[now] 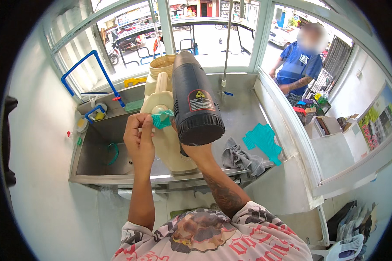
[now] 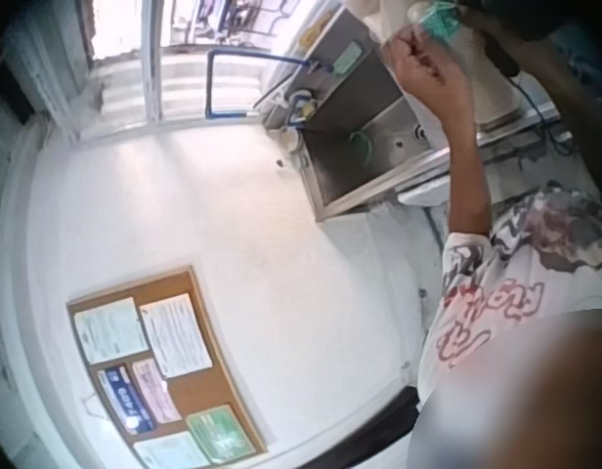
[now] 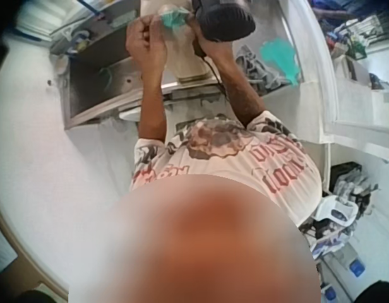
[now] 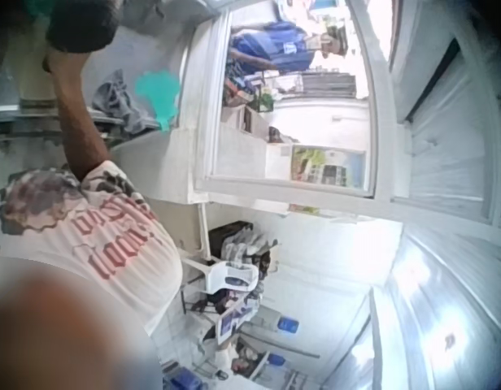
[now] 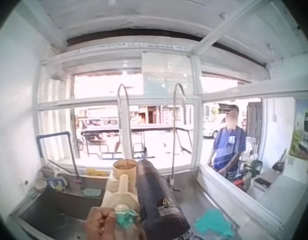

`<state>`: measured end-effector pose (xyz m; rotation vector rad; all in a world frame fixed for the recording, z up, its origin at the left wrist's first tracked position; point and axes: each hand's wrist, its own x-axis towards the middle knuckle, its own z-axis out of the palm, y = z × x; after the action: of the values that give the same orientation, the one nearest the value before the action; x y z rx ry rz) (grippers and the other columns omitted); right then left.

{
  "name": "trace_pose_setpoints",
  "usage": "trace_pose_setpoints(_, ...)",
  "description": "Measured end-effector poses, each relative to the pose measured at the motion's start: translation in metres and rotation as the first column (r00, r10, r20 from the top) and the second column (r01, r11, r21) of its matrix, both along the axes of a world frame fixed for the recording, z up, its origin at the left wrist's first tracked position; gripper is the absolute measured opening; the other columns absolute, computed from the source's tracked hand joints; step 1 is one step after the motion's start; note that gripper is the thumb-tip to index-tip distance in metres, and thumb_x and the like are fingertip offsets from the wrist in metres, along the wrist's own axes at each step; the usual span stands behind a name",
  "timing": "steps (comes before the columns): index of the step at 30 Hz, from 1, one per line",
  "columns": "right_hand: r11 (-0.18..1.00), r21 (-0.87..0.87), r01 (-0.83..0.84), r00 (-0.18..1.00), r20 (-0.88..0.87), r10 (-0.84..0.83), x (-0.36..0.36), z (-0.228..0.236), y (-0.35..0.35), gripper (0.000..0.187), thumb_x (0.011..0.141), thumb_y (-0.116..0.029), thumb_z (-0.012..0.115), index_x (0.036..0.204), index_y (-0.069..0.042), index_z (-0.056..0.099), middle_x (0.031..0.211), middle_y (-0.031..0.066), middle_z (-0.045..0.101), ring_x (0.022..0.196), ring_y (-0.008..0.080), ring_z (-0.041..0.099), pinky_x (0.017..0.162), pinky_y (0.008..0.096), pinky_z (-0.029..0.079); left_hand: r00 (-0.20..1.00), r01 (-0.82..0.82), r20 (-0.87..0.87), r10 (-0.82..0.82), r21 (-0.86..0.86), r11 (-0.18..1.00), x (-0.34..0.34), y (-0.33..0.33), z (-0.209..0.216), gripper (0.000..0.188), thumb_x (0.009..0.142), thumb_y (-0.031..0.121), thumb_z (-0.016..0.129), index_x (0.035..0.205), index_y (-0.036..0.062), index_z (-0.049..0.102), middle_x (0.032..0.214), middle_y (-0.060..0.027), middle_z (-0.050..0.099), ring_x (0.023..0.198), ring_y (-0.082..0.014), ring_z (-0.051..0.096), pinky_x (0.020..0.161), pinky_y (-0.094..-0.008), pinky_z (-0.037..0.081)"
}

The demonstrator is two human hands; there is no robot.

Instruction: The person wipes a large beige plastic container with a cloth, then uses a heat gun to soften and attach green plastic pieces to the container's spout and base. The person repeatedly wipes the container and the surrounding stainless steel counter while another person stands nearby.

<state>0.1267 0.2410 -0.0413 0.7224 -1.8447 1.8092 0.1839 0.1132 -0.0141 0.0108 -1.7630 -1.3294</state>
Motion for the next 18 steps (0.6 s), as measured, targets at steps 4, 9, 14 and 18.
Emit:
trace_pose_setpoints(4, 0.999, 0.034, 0.013, 1.000, -0.014, -0.012, 0.001, 0.001, -0.001, 0.021, 0.091, -0.018, 0.075, 0.098, -0.001, 0.066, 0.084, 0.0020, 0.063, 0.068, 0.0100, 0.058, 0.062, 0.0263, 0.048, 0.987, -0.158, -0.056, 0.150, -0.170, 0.973, -0.006, 0.003, -0.001, 0.013, 0.098, 0.013, 0.060, 0.092, 0.0011, 0.063, 0.088, -0.0069, 0.056, 0.072, -0.0149, 0.053, 0.063, -0.0269, 0.044)
trace_pose_setpoints(9, 0.995, 0.083, 0.059, 0.987, -0.153, -0.046, -0.003, -0.003, -0.005, 0.031, 0.089, -0.020, 0.077, 0.108, 0.001, 0.065, 0.093, 0.0068, 0.066, 0.082, 0.0169, 0.062, 0.072, 0.0327, 0.052, 0.952, -0.304, -0.143, 0.269, -0.373, 0.877, -0.013, -0.011, 0.000, 0.011, 0.097, 0.012, 0.059, 0.094, 0.0029, 0.064, 0.104, -0.0126, 0.057, 0.094, -0.0271, 0.056, 0.081, -0.0382, 0.045)
trace_pose_setpoints(14, 0.991, 0.098, 0.096, 0.985, -0.151, -0.081, -0.006, -0.005, -0.008, 0.037, 0.088, -0.021, 0.079, 0.113, 0.002, 0.063, 0.104, 0.0098, 0.066, 0.093, 0.0195, 0.062, 0.079, 0.0356, 0.052, 0.947, -0.301, -0.234, 0.219, -0.418, 0.857, -0.025, -0.019, -0.004, 0.017, 0.092, 0.015, 0.061, 0.104, 0.0043, 0.067, 0.126, -0.0158, 0.055, 0.114, -0.0340, 0.051, 0.099, -0.0463, 0.037)
trace_pose_setpoints(18, 0.983, 0.127, 0.131, 0.981, -0.158, -0.111, -0.007, -0.005, -0.007, 0.034, 0.087, -0.020, 0.080, 0.110, 0.000, 0.064, 0.097, 0.0071, 0.065, 0.083, 0.0166, 0.062, 0.071, 0.0329, 0.052, 0.945, -0.067, -0.305, -0.118, -0.535, 0.842, -0.019, -0.032, 0.000, 0.039, 0.082, 0.018, 0.068, 0.119, 0.0056, 0.065, 0.139, -0.0169, 0.052, 0.128, -0.0383, 0.046, 0.110, -0.0485, 0.031)
